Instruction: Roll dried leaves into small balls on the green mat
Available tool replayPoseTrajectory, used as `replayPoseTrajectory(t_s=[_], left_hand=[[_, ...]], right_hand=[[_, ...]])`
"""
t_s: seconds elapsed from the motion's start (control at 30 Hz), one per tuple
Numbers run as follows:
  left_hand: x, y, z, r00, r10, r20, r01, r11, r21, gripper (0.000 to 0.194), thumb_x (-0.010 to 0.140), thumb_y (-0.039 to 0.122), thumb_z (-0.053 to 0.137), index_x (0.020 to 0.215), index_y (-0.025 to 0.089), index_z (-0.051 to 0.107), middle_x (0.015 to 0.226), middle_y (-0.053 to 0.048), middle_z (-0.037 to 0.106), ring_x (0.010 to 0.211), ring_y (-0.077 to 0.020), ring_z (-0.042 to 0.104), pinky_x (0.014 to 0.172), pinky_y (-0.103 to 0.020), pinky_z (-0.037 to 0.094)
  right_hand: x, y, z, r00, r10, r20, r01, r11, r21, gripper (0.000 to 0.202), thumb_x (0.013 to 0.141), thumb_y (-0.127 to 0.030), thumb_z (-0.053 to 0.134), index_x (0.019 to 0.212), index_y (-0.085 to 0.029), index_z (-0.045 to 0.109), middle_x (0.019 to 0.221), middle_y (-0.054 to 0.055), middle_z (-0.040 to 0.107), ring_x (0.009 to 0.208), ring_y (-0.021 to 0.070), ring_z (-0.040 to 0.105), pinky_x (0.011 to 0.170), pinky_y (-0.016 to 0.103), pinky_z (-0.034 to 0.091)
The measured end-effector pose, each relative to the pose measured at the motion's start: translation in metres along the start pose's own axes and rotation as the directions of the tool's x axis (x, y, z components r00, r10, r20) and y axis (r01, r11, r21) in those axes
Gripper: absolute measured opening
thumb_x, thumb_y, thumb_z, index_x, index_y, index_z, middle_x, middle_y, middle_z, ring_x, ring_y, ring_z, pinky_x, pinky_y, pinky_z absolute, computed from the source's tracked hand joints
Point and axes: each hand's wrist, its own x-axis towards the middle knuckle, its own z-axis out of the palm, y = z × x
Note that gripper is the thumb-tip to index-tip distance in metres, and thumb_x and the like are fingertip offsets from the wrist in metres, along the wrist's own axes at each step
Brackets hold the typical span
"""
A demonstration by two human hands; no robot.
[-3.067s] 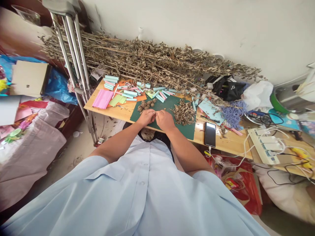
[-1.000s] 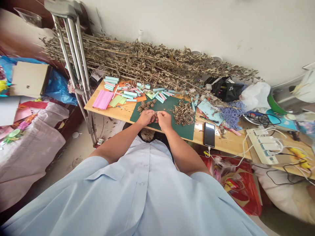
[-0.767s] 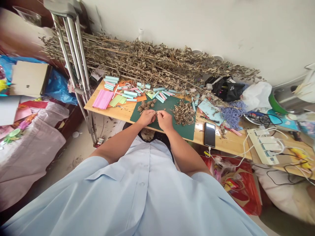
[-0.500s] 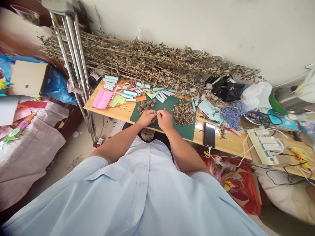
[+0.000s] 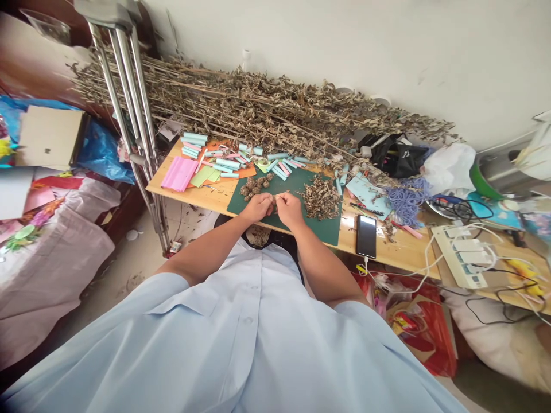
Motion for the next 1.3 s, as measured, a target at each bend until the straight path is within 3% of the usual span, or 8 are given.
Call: replayPoseTrajectory(t_s=[0.1,0.23,0.57,0.73,0.9,0.97,1.07,1.3], left_hand=[[0.001,-0.001,0.0,0.999,-0.032,0.004,0.033,0.997,-0.068,0.027,0.092,0.022,0.041,0.068,0.017,0.052,0.053,0.002,0.055,0.051,-0.0081,0.047,0.057,-0.021,0.038],[0.001,-0.003,-0.001,0.998,-0.065,0.019,0.066,0.991,-0.118,0.024,0.092,0.025,0.043,0.073,0.017,0.054,0.053,0.002,0.055,0.047,-0.0072,0.044,0.053,-0.021,0.035],[0.001,-0.002,-0.003,0.996,-0.066,0.067,0.075,0.987,-0.142,0.02,0.089,0.022,0.043,0.072,0.017,0.053,0.051,0.003,0.055,0.045,-0.0071,0.044,0.049,-0.021,0.034],[0.003,-0.007,-0.003,0.996,-0.074,0.052,0.083,0.977,-0.198,0.019,0.09,0.024,0.043,0.077,0.017,0.055,0.051,0.003,0.054,0.043,-0.0071,0.043,0.047,-0.02,0.032],[0.002,-0.003,-0.003,0.991,-0.119,0.055,0.128,0.968,-0.215,0.021,0.091,0.027,0.044,0.075,0.017,0.054,0.05,0.004,0.053,0.038,-0.0066,0.038,0.043,-0.021,0.028],[0.001,0.0,-0.004,0.992,-0.117,0.054,0.126,0.97,-0.207,0.022,0.091,0.026,0.045,0.073,0.017,0.053,0.05,0.003,0.054,0.039,-0.0066,0.039,0.043,-0.021,0.028],[0.0,0.002,-0.004,0.994,-0.1,0.046,0.108,0.975,-0.196,0.022,0.09,0.024,0.045,0.071,0.017,0.054,0.051,0.003,0.054,0.041,-0.0064,0.041,0.045,-0.021,0.03],[0.001,0.0,-0.003,0.993,-0.109,0.046,0.116,0.974,-0.195,0.019,0.089,0.023,0.045,0.076,0.016,0.058,0.051,0.003,0.054,0.042,-0.0065,0.041,0.046,-0.02,0.031]], right_hand=[[0.0,0.0,0.006,0.986,0.168,-0.009,-0.16,0.949,0.272,0.019,0.078,-0.039,0.066,0.075,-0.02,0.068,0.06,-0.002,0.06,0.052,0.0138,0.054,0.049,0.027,0.049],[-0.002,-0.003,0.01,0.96,0.279,0.018,-0.25,0.829,0.5,0.02,0.071,-0.037,0.075,0.072,-0.02,0.066,0.06,-0.003,0.06,0.051,0.011,0.052,0.045,0.024,0.047],[0.0,-0.006,0.008,0.955,0.296,0.026,-0.252,0.762,0.597,0.023,0.071,-0.037,0.079,0.073,-0.02,0.064,0.063,-0.004,0.06,0.053,0.0098,0.054,0.047,0.023,0.049],[-0.003,-0.005,0.0,0.982,0.177,0.07,-0.189,0.871,0.453,0.026,0.073,-0.044,0.076,0.074,-0.02,0.065,0.065,-0.003,0.06,0.055,0.011,0.054,0.049,0.025,0.05],[-0.008,-0.003,-0.008,1.0,0.004,0.021,-0.005,0.998,0.055,0.023,0.084,-0.042,0.063,0.083,-0.02,0.071,0.065,0.0,0.063,0.059,0.0165,0.059,0.057,0.031,0.054],[-0.01,-0.003,-0.011,0.99,-0.142,-0.004,0.14,0.98,-0.144,0.023,0.087,-0.039,0.059,0.084,-0.021,0.072,0.071,0.002,0.068,0.066,0.0188,0.062,0.067,0.034,0.055],[-0.013,-0.005,-0.013,0.936,-0.353,0.002,0.329,0.869,-0.371,0.022,0.091,-0.034,0.055,0.084,-0.021,0.072,0.082,0.006,0.072,0.077,0.0211,0.065,0.079,0.036,0.053],[-0.013,-0.005,-0.012,0.919,-0.394,-0.001,0.351,0.819,-0.454,0.023,0.093,-0.031,0.051,0.087,-0.022,0.072,0.088,0.007,0.074,0.082,0.0224,0.066,0.082,0.035,0.051]])
